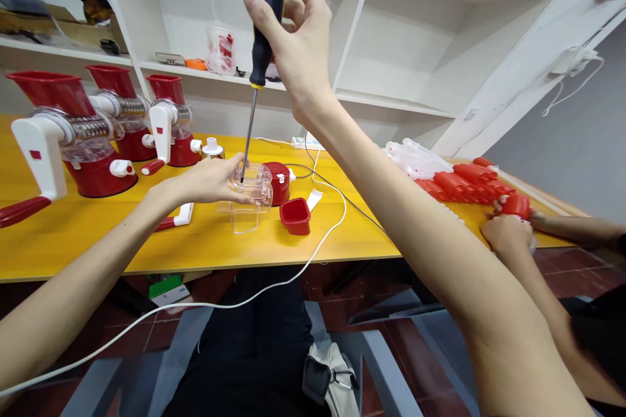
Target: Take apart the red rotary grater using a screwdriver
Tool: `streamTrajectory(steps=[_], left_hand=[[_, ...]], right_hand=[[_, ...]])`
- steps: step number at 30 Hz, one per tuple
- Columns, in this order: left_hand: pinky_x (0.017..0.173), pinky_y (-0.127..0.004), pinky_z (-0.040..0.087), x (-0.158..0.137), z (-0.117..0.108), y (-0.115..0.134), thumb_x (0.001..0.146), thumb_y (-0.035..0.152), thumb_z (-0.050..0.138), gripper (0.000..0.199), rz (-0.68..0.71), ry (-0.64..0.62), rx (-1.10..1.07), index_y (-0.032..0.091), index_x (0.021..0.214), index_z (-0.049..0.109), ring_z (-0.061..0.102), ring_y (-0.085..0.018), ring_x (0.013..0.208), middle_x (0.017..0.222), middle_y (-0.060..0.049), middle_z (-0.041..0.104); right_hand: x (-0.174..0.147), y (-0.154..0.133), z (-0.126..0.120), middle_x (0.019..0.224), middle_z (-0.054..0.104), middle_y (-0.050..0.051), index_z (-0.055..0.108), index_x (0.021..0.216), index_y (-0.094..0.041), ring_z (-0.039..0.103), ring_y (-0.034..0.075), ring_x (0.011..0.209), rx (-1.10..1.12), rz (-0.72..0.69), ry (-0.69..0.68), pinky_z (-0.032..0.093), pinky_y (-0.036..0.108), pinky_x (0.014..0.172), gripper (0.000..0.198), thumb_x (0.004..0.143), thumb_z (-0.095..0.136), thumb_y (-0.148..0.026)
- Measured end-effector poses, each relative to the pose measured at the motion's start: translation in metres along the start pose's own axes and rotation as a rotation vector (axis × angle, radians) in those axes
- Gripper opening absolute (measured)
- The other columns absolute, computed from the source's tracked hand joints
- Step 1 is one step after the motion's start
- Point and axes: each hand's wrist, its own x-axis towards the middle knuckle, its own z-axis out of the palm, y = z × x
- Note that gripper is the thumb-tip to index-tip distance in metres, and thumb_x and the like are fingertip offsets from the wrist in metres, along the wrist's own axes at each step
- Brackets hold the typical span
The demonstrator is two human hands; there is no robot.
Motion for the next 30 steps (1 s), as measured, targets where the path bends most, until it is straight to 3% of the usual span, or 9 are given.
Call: streamTrajectory(steps=[6,10,13,15,18,21,24,27,30], left_hand=[[0.072,-0.034,0.044,0.001,0.001,-0.002,0.069,0.078,0.062,0.077,0.002,-0.005,-0.007,0.019,0.118,0.048,0.067,-0.033,0.091,0.105,-0.013,0.070],[0.074,-0.035,0.044,0.002,0.001,-0.003,0.070,0.077,0.062,0.077,0.009,-0.007,-0.016,0.020,0.118,0.047,0.067,-0.034,0.095,0.109,-0.014,0.069],[0.073,-0.034,0.044,0.002,0.001,-0.002,0.070,0.077,0.062,0.078,0.001,-0.005,0.000,0.020,0.120,0.047,0.067,-0.034,0.095,0.107,-0.014,0.069],[0.071,-0.034,0.044,0.001,0.000,-0.001,0.070,0.076,0.063,0.078,-0.002,-0.007,0.008,0.019,0.120,0.048,0.067,-0.034,0.093,0.104,-0.013,0.069],[0.072,-0.034,0.044,0.001,0.001,-0.001,0.071,0.076,0.063,0.078,0.000,-0.002,0.017,0.019,0.122,0.047,0.067,-0.034,0.095,0.107,-0.014,0.069],[0.072,-0.034,0.045,0.000,0.002,-0.003,0.072,0.076,0.063,0.081,0.014,-0.005,0.008,0.018,0.126,0.047,0.066,-0.034,0.096,0.110,-0.015,0.069],[0.076,-0.035,0.046,-0.002,0.003,-0.003,0.075,0.074,0.063,0.080,0.021,-0.003,-0.012,0.020,0.131,0.048,0.066,-0.034,0.099,0.112,-0.014,0.068],[0.083,-0.040,0.048,-0.007,0.005,-0.003,0.079,0.073,0.062,0.083,-0.021,0.051,0.020,0.024,0.143,0.043,0.065,-0.035,0.106,0.115,-0.013,0.068],[0.091,-0.046,0.049,-0.016,0.012,-0.004,0.077,0.074,0.064,0.086,-0.048,0.150,-0.037,0.029,0.147,0.041,0.060,-0.038,0.118,0.128,-0.014,0.063]], right_hand=[[0.000,-0.006,0.000,0.064,0.035,-0.004,0.053,0.099,-0.029,0.032,0.010,0.059,-0.108,0.005,-0.043,0.037,0.020,0.052,0.020,0.084,0.060,-0.040],[0.003,0.000,-0.004,0.075,0.050,-0.002,0.055,0.109,-0.029,0.044,0.010,0.065,-0.069,0.004,-0.073,0.043,0.021,0.055,0.024,0.086,0.055,-0.033],[0.003,0.001,-0.003,0.090,0.059,0.000,0.051,0.117,-0.028,0.057,0.011,0.075,-0.003,0.058,-0.076,0.052,0.023,0.066,0.030,0.091,0.038,-0.022],[0.000,-0.001,-0.001,0.092,0.060,0.000,0.049,0.114,-0.025,0.062,0.010,0.079,0.053,0.082,-0.049,0.055,0.023,0.072,0.029,0.092,0.033,-0.017],[-0.004,-0.004,0.001,0.096,0.056,0.000,0.050,0.112,-0.024,0.061,0.008,0.075,0.118,0.090,-0.053,0.058,0.022,0.068,0.022,0.090,0.050,-0.022],[-0.003,-0.006,-0.003,0.087,0.058,-0.003,0.049,0.115,-0.024,0.061,0.010,0.064,0.062,0.060,-0.122,0.058,0.023,0.051,0.032,0.086,0.061,-0.024],[-0.001,-0.010,-0.007,0.079,0.062,-0.005,0.042,0.107,-0.024,0.066,0.014,0.060,-0.024,0.074,-0.186,0.055,0.024,0.040,0.023,0.090,0.058,-0.024],[-0.002,-0.013,-0.006,0.085,0.068,-0.006,0.038,0.096,-0.024,0.072,0.015,0.069,0.019,0.141,-0.172,0.056,0.021,0.046,0.011,0.095,0.048,-0.020],[-0.003,-0.007,-0.003,0.077,0.061,-0.010,0.042,0.090,-0.027,0.070,0.009,0.076,0.125,0.137,-0.047,0.059,0.018,0.059,0.014,0.091,0.055,-0.020]])
